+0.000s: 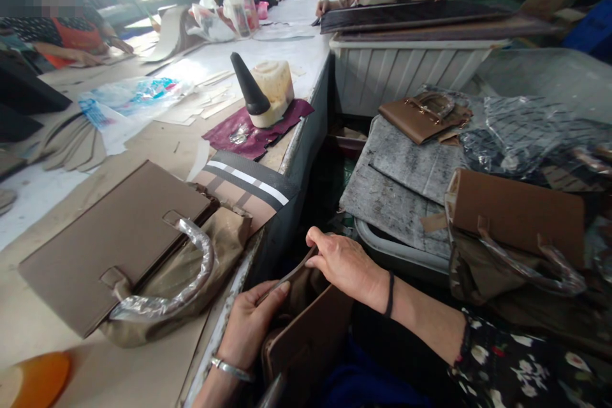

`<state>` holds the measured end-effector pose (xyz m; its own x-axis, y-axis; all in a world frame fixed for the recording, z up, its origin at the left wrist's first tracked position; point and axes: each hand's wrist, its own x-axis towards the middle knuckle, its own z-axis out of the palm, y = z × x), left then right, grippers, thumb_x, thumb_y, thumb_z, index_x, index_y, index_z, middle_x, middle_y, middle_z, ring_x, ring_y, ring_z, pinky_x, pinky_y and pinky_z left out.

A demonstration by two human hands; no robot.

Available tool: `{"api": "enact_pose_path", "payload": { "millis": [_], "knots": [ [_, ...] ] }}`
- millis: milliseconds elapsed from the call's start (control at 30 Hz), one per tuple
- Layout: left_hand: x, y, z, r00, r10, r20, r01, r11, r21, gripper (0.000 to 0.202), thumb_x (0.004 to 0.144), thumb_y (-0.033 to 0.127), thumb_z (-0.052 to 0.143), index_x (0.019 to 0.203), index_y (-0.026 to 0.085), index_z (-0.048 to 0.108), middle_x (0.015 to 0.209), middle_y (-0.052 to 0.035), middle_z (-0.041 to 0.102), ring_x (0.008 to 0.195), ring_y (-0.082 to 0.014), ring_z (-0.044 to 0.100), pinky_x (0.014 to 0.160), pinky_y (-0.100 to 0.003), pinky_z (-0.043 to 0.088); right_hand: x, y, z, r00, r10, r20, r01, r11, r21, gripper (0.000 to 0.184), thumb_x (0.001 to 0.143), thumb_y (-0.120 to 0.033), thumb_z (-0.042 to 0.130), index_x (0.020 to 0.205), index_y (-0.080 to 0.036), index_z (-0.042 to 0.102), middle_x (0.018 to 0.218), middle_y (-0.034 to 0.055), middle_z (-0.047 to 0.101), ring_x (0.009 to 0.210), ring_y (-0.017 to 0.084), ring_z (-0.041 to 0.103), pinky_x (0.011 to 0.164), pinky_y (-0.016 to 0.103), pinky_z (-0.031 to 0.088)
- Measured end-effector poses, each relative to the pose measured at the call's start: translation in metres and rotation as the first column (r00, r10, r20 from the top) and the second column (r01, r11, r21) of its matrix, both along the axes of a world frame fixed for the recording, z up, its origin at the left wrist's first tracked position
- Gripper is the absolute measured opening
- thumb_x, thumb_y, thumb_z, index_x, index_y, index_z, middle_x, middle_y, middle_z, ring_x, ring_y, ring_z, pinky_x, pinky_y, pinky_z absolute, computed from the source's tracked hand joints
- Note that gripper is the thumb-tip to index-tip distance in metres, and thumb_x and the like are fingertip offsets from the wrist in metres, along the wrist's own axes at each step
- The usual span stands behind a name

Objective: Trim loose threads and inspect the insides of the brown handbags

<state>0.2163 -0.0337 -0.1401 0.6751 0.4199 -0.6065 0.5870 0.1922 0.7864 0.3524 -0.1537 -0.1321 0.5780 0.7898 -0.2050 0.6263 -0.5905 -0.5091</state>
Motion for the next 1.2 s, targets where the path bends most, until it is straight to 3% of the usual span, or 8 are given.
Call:
{"api": "enact_pose_path", "payload": {
  "millis": [267, 467, 633, 767, 900, 1033, 1200],
  "knots": [
    [-0.002, 0.0, 0.001, 1.0, -0.019, 0.017, 0.018, 1.0, 0.024, 0.043, 0.059, 0.05, 0.064, 0.079, 0.012, 0.067, 0.063, -0.0024, 0.066, 0.06, -0.0171, 0.058, 0.053, -0.022, 0.043, 0.002, 0.0, -0.003, 0.997, 0.067, -0.026, -0.066, 0.997, 0.048, 0.019, 0.079, -0.029, 0.053, 0.097, -0.025, 0.058, 0.09, 0.0026, 0.064, 0.088, 0.016, 0.058, 0.073, 0.023, 0.039],
    [-0.004, -0.001, 0.004, 0.999, -0.042, 0.02, 0.042, 0.999, -0.014, 0.041, 0.061, 0.049, 0.063, 0.079, 0.012, 0.067, 0.062, -0.0022, 0.064, 0.057, -0.0152, 0.056, 0.049, -0.021, 0.04, 0.002, 0.0, -0.002, 0.993, 0.121, 0.002, -0.121, 0.993, -0.012, 0.015, 0.08, -0.033, 0.051, 0.086, -0.024, 0.062, 0.081, 0.0015, 0.064, 0.078, 0.016, 0.058, 0.066, 0.024, 0.038],
    [0.0, 0.008, 0.022, 0.968, -0.249, -0.028, 0.249, 0.968, -0.015, 0.035, 0.063, 0.047, 0.06, 0.068, 0.012, 0.063, 0.059, -0.0011, 0.061, 0.053, -0.0121, 0.05, 0.048, -0.02, 0.037, -0.003, 0.0, 0.001, 0.991, 0.122, 0.053, -0.122, 0.993, -0.006, 0.013, 0.08, -0.034, 0.051, 0.08, -0.024, 0.061, 0.076, -0.0001, 0.063, 0.076, 0.016, 0.057, 0.061, 0.024, 0.035],
    [0.016, 0.019, 0.031, 0.865, -0.491, -0.104, 0.498, 0.866, 0.055, 0.033, 0.065, 0.045, 0.057, 0.065, 0.012, 0.061, 0.054, 0.0, 0.057, 0.049, -0.0111, 0.046, 0.044, -0.02, 0.032, -0.006, 0.001, 0.004, 0.994, 0.093, 0.057, -0.092, 0.996, -0.02, 0.011, 0.079, -0.032, 0.052, 0.078, -0.024, 0.06, 0.076, -0.0008, 0.063, 0.075, 0.015, 0.057, 0.058, 0.024, 0.032],
    [0.038, 0.021, 0.022, 0.785, -0.614, -0.079, 0.618, 0.785, 0.048, 0.028, 0.066, 0.04, 0.059, 0.068, 0.012, 0.063, 0.052, 0.0027, 0.053, 0.047, -0.0091, 0.042, 0.044, -0.019, 0.029, -0.006, 0.0, 0.004, 0.995, 0.071, 0.064, -0.069, 0.997, -0.025, 0.01, 0.08, -0.029, 0.05, 0.079, -0.024, 0.059, 0.078, -0.0004, 0.063, 0.074, 0.015, 0.057, 0.057, 0.024, 0.032],
    [0.049, 0.017, 0.01, 0.783, -0.62, 0.043, 0.621, 0.782, -0.046, 0.026, 0.068, 0.034, 0.056, 0.077, 0.011, 0.064, 0.059, 0.0013, 0.057, 0.052, -0.0099, 0.046, 0.051, -0.02, 0.034, -0.006, -0.008, 0.004, 0.999, 0.046, 0.026, -0.046, 0.999, -0.007, 0.01, 0.08, -0.029, 0.05, 0.081, -0.023, 0.058, 0.078, 0.0003, 0.063, 0.076, 0.015, 0.058, 0.06, 0.024, 0.033],
    [0.045, 0.016, 0.004, 0.804, -0.594, -0.007, 0.593, 0.804, -0.047, 0.027, 0.066, 0.035, 0.056, 0.076, 0.011, 0.062, 0.055, 0.0018, 0.055, 0.047, -0.0094, 0.043, 0.046, -0.02, 0.031, -0.004, -0.026, 0.003, 0.997, -0.075, -0.036, 0.076, 0.996, 0.04, 0.022, 0.073, -0.03, 0.06, 0.092, -0.023, 0.051, 0.074, -0.0025, 0.062, 0.068, 0.013, 0.057, 0.058, 0.022, 0.033]
  ]
}}
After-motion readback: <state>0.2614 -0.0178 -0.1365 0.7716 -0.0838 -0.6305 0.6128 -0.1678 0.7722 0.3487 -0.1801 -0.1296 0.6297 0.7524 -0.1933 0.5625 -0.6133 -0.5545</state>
